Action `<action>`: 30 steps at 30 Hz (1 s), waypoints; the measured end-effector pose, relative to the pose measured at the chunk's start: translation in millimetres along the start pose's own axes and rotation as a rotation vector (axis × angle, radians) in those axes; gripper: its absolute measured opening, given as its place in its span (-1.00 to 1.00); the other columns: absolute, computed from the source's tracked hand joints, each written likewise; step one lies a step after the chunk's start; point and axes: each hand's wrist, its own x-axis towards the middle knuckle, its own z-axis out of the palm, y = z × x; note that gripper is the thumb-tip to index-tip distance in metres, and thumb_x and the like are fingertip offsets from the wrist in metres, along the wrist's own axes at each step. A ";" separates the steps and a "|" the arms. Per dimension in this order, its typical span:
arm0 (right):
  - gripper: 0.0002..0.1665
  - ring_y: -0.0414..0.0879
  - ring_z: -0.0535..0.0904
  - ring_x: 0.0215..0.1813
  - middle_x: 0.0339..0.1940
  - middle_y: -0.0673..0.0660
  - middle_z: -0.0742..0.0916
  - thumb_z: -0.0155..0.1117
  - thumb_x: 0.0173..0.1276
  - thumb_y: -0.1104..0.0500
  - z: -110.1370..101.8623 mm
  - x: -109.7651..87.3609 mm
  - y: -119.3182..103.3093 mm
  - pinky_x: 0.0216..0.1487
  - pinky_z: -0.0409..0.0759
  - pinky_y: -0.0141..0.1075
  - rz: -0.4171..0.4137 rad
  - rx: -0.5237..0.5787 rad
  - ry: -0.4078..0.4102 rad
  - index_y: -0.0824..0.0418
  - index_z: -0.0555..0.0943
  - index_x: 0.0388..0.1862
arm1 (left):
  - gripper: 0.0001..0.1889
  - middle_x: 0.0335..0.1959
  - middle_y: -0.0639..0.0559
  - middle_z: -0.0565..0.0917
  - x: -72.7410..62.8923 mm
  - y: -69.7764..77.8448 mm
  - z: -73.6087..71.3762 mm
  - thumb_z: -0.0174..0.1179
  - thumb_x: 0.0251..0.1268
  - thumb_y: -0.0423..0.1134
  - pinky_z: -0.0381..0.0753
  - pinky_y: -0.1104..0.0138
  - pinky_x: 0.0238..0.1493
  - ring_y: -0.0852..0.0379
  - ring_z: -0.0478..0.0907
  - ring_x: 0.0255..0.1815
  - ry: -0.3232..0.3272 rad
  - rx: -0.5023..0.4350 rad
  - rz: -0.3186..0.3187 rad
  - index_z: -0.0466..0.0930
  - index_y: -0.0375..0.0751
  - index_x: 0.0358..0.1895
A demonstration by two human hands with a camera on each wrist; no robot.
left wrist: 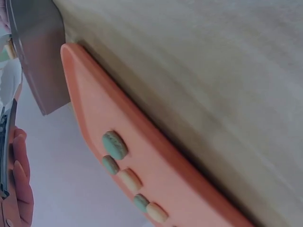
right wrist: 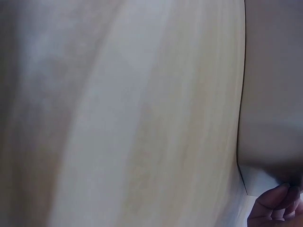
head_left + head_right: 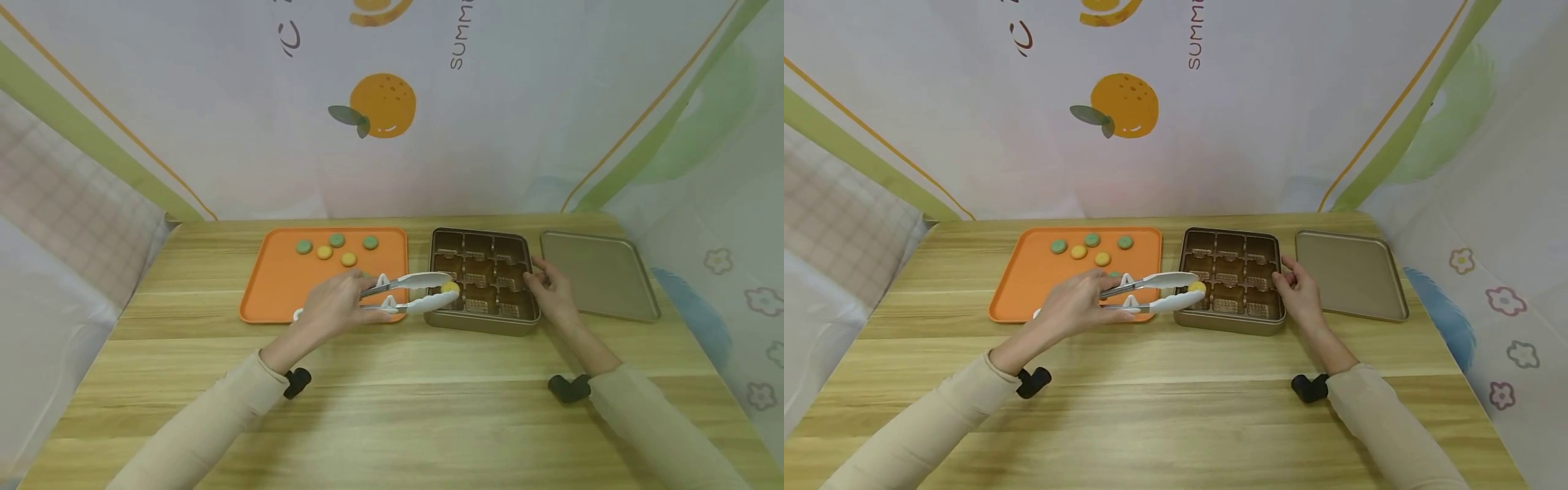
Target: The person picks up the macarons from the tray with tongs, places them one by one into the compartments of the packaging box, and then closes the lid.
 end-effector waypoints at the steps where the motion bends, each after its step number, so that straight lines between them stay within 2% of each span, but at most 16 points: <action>1: -0.34 -0.28 0.33 -0.34 -0.33 0.02 0.41 -0.04 0.49 0.05 -0.1 -0.1 -0.1 -0.36 0.38 -0.50 0.003 0.002 -0.001 0.40 0.15 0.41 | -0.31 -0.27 0.09 0.58 0.8 0.8 -1.2 0.38 -0.16 0.26 0.31 0.38 -0.64 0.19 0.38 -0.54 -0.005 0.002 0.004 0.63 -0.04 0.08; 5: -0.32 -0.28 0.33 -0.31 -0.31 0.02 0.40 -0.05 0.49 0.03 -0.7 -0.9 -0.9 -0.33 0.39 -0.51 0.011 0.010 -0.010 0.40 0.13 0.42 | -0.30 -0.36 0.10 0.53 4.8 4.7 -6.7 0.36 -0.16 0.31 0.26 0.37 -0.66 0.17 0.33 -0.60 -0.024 0.036 0.019 0.64 -0.06 0.05; 9: -0.31 -0.28 0.33 -0.30 -0.30 0.02 0.40 -0.05 0.49 0.01 -1.2 -1.6 -1.8 -0.32 0.38 -0.52 0.016 0.022 -0.017 0.39 0.11 0.43 | -0.36 -0.39 0.06 0.51 10.2 9.3 -12.5 0.37 -0.10 0.25 0.22 0.38 -0.65 0.15 0.30 -0.58 -0.055 0.071 0.039 0.64 -0.08 0.02; 13: -0.31 -0.28 0.34 -0.31 -0.31 0.01 0.42 -0.04 0.49 0.01 -1.4 -1.4 -1.8 -0.33 0.38 -0.51 0.009 0.016 -0.016 0.39 0.12 0.43 | -0.40 -0.34 0.04 0.53 15.4 13.7 -16.9 0.40 -0.10 0.18 0.22 0.37 -0.64 0.13 0.31 -0.51 -0.095 0.096 0.032 0.64 -0.06 0.03; 19: -0.33 -0.31 0.37 -0.29 -0.31 0.04 0.47 -0.03 0.49 0.05 -1.6 -0.4 -2.2 -0.28 0.41 -0.54 0.004 -0.007 -0.004 0.40 0.14 0.42 | -0.30 -0.20 0.04 0.58 19.3 17.9 -18.9 0.40 -0.11 0.20 0.25 0.37 -0.61 0.13 0.33 -0.49 -0.139 0.127 0.011 0.57 -0.07 0.14; 22: -0.36 -0.31 0.35 -0.31 -0.31 0.06 0.45 -0.04 0.49 0.13 -2.1 -4.8 -14.3 -0.29 0.40 -0.55 0.006 -0.005 -0.011 0.46 0.13 0.40 | -0.32 -0.23 0.08 0.57 20.5 19.1 -18.4 0.40 -0.13 0.21 0.23 0.38 -0.62 0.16 0.31 -0.51 -0.142 0.129 0.012 0.61 -0.08 0.10; 26: -0.36 -0.30 0.34 -0.33 -0.33 0.04 0.43 -0.04 0.49 0.14 -1.7 -5.4 -13.4 -0.32 0.40 -0.53 -0.001 0.012 -0.013 0.46 0.12 0.40 | -0.32 -0.26 0.08 0.55 20.4 19.6 -16.7 0.40 -0.12 0.22 0.23 0.38 -0.63 0.16 0.30 -0.53 -0.139 0.126 0.012 0.60 -0.06 0.11; 30: -0.34 -0.30 0.34 -0.34 -0.34 0.01 0.42 -0.04 0.50 0.07 -1.4 -2.2 -1.8 -0.33 0.41 -0.53 -0.022 0.013 -0.011 0.42 0.13 0.41 | -0.31 -0.29 0.04 0.55 15.4 16.6 -12.6 0.37 -0.11 0.24 0.27 0.37 -0.63 0.13 0.34 -0.56 -0.101 0.105 0.023 0.58 -0.03 0.13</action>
